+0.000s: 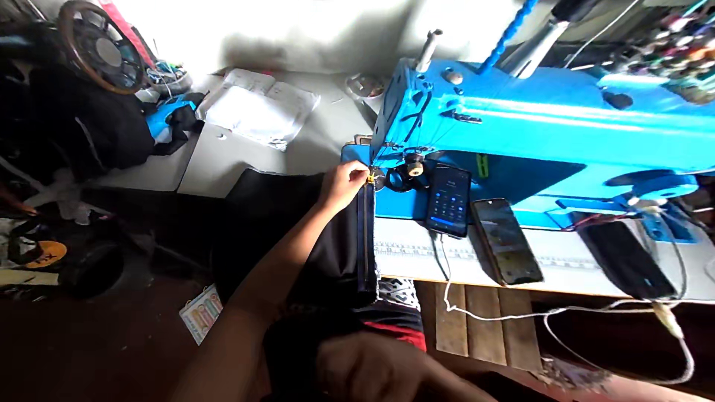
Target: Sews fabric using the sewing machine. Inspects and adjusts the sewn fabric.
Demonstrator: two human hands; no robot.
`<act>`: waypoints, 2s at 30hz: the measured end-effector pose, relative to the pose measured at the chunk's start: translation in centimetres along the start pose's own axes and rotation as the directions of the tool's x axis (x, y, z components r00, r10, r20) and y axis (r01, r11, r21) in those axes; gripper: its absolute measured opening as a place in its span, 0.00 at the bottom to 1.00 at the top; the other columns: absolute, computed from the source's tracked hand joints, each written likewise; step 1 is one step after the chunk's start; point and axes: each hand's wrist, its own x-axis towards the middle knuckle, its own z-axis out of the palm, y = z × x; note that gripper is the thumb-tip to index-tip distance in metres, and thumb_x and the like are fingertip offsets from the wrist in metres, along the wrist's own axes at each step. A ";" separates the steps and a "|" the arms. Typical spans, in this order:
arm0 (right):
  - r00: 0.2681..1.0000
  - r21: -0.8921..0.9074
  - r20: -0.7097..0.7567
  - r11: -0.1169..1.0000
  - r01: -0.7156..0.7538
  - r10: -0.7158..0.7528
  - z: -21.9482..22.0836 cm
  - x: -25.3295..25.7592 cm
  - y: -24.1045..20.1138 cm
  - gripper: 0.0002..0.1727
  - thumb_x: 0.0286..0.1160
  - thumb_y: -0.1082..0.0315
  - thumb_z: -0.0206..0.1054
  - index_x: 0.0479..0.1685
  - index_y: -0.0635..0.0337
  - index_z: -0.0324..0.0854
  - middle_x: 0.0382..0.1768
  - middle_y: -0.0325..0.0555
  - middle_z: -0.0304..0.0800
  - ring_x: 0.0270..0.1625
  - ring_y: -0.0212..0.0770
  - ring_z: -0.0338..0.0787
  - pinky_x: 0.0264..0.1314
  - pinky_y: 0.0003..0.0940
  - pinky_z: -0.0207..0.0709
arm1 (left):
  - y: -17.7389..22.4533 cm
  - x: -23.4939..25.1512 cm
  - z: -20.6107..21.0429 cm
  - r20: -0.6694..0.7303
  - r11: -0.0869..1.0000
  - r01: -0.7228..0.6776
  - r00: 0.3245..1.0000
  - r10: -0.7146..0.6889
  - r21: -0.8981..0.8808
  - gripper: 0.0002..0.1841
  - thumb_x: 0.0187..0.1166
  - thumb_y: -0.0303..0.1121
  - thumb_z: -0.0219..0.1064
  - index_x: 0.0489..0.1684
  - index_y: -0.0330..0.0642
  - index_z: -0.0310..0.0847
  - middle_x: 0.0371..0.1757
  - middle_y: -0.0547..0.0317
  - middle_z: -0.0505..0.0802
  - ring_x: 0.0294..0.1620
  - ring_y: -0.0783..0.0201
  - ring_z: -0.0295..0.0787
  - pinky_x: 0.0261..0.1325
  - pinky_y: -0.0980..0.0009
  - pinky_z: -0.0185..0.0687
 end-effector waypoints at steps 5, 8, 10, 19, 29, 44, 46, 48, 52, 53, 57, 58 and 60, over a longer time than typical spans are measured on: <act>0.578 -0.261 -0.804 0.795 -0.548 0.135 -7.5 -1.1 1.7 0.16 0.81 0.68 0.63 0.21 0.56 0.85 0.26 0.26 0.87 0.32 0.19 0.85 0.41 0.20 0.82 | 1.4 0.1 -1.9 0.082 0.998 0.005 0.997 -0.010 0.056 0.10 0.82 0.30 0.66 0.47 0.32 0.91 0.45 0.46 0.95 0.47 0.59 0.94 0.58 0.60 0.87; 0.325 -0.127 -0.933 0.703 -0.700 0.154 -12.7 -1.2 1.9 0.12 0.86 0.63 0.61 0.41 0.61 0.87 0.31 0.35 0.89 0.26 0.26 0.82 0.33 0.26 0.80 | 3.7 -1.2 -3.5 0.167 0.979 0.085 0.979 -0.117 0.185 0.11 0.83 0.32 0.66 0.47 0.34 0.92 0.46 0.46 0.96 0.51 0.55 0.94 0.63 0.52 0.85; 0.270 -0.035 -0.936 0.701 -0.713 0.228 -15.3 -0.1 2.1 0.16 0.90 0.59 0.59 0.57 0.60 0.84 0.43 0.40 0.91 0.25 0.27 0.81 0.28 0.25 0.77 | 4.3 -1.9 -3.7 0.165 0.965 0.068 0.980 -0.112 0.253 0.11 0.82 0.32 0.66 0.46 0.36 0.93 0.45 0.46 0.96 0.51 0.52 0.94 0.62 0.48 0.85; 0.275 -0.156 -0.953 0.575 -0.803 0.126 -17.6 2.4 3.6 0.11 0.82 0.65 0.69 0.47 0.64 0.89 0.35 0.46 0.93 0.26 0.35 0.86 0.32 0.36 0.83 | 5.1 -4.5 -2.8 0.095 0.913 -0.146 0.988 0.119 0.380 0.11 0.80 0.29 0.69 0.55 0.38 0.91 0.58 0.48 0.92 0.53 0.53 0.93 0.56 0.52 0.89; 0.323 -0.235 -0.943 0.527 -0.817 0.079 -17.3 -0.5 2.7 0.08 0.81 0.65 0.69 0.45 0.60 0.90 0.32 0.44 0.93 0.26 0.36 0.87 0.32 0.37 0.82 | 3.3 -0.9 -1.7 0.383 0.677 -0.586 0.808 0.448 0.444 0.11 0.81 0.23 0.62 0.49 0.36 0.91 0.49 0.45 0.95 0.44 0.47 0.96 0.44 0.49 0.90; 0.241 -0.211 -0.970 0.379 -0.901 0.034 -20.1 0.9 0.7 0.11 0.80 0.64 0.68 0.46 0.64 0.89 0.35 0.51 0.93 0.33 0.45 0.90 0.43 0.50 0.83 | -0.1 0.8 -3.0 0.151 0.947 -0.254 0.962 0.227 0.196 0.09 0.79 0.30 0.67 0.42 0.34 0.92 0.44 0.46 0.94 0.45 0.57 0.92 0.52 0.58 0.87; 0.235 -0.205 -0.971 0.329 -0.922 0.054 -20.4 1.3 0.2 0.11 0.81 0.65 0.67 0.48 0.64 0.89 0.37 0.53 0.93 0.36 0.48 0.91 0.46 0.53 0.83 | -0.1 1.1 -3.1 0.159 0.957 -0.196 0.974 0.164 0.214 0.09 0.78 0.29 0.68 0.42 0.32 0.91 0.43 0.45 0.94 0.45 0.55 0.92 0.53 0.55 0.86; 0.261 -0.225 -0.961 0.295 -0.929 0.087 -19.9 1.4 0.4 0.11 0.82 0.64 0.67 0.49 0.63 0.89 0.38 0.53 0.93 0.36 0.49 0.91 0.46 0.54 0.83 | 0.2 1.2 -3.5 0.172 0.969 -0.139 0.980 0.104 0.206 0.09 0.78 0.30 0.68 0.42 0.33 0.91 0.42 0.46 0.94 0.42 0.57 0.92 0.51 0.57 0.87; 0.429 -0.394 -0.895 0.237 -0.888 0.119 -16.9 0.0 2.9 0.10 0.82 0.62 0.68 0.49 0.58 0.90 0.38 0.52 0.95 0.39 0.53 0.94 0.44 0.60 0.85 | 2.4 -0.3 -5.9 0.141 0.976 -0.218 0.967 0.211 0.029 0.07 0.77 0.30 0.69 0.40 0.35 0.90 0.40 0.57 0.93 0.42 0.73 0.87 0.49 0.73 0.81; 0.457 -0.428 -0.884 0.223 -0.876 0.094 -16.3 -0.3 3.5 0.10 0.82 0.63 0.67 0.49 0.59 0.91 0.39 0.53 0.95 0.40 0.55 0.94 0.44 0.61 0.84 | 2.8 -0.8 -6.5 0.114 0.966 -0.257 0.959 0.260 -0.039 0.07 0.77 0.30 0.68 0.40 0.35 0.89 0.42 0.59 0.93 0.47 0.74 0.87 0.55 0.73 0.82; 0.505 -0.489 -0.863 0.206 -0.848 0.031 -16.0 -0.6 4.2 0.11 0.82 0.64 0.67 0.50 0.60 0.90 0.41 0.53 0.95 0.40 0.56 0.94 0.42 0.60 0.84 | 3.4 -2.1 -7.4 0.015 0.900 -0.343 0.933 0.360 -0.270 0.04 0.76 0.27 0.67 0.38 0.38 0.88 0.50 0.64 0.93 0.61 0.73 0.87 0.69 0.70 0.81; 0.500 -0.482 -0.865 0.207 -0.851 0.039 -16.2 -0.6 4.1 0.11 0.82 0.63 0.67 0.50 0.59 0.90 0.39 0.53 0.95 0.39 0.55 0.94 0.41 0.60 0.84 | 3.4 -2.2 -7.5 0.013 0.887 -0.354 0.927 0.374 -0.297 0.04 0.77 0.28 0.67 0.39 0.41 0.87 0.49 0.67 0.93 0.59 0.74 0.88 0.67 0.71 0.82; 0.494 -0.475 -0.869 0.213 -0.854 0.040 -16.3 -0.6 4.1 0.11 0.82 0.63 0.67 0.50 0.58 0.90 0.38 0.52 0.95 0.38 0.55 0.94 0.40 0.59 0.84 | 3.9 -2.6 -7.5 0.029 0.879 -0.362 0.920 0.390 -0.311 0.03 0.79 0.30 0.66 0.41 0.44 0.86 0.44 0.72 0.92 0.49 0.78 0.88 0.56 0.77 0.84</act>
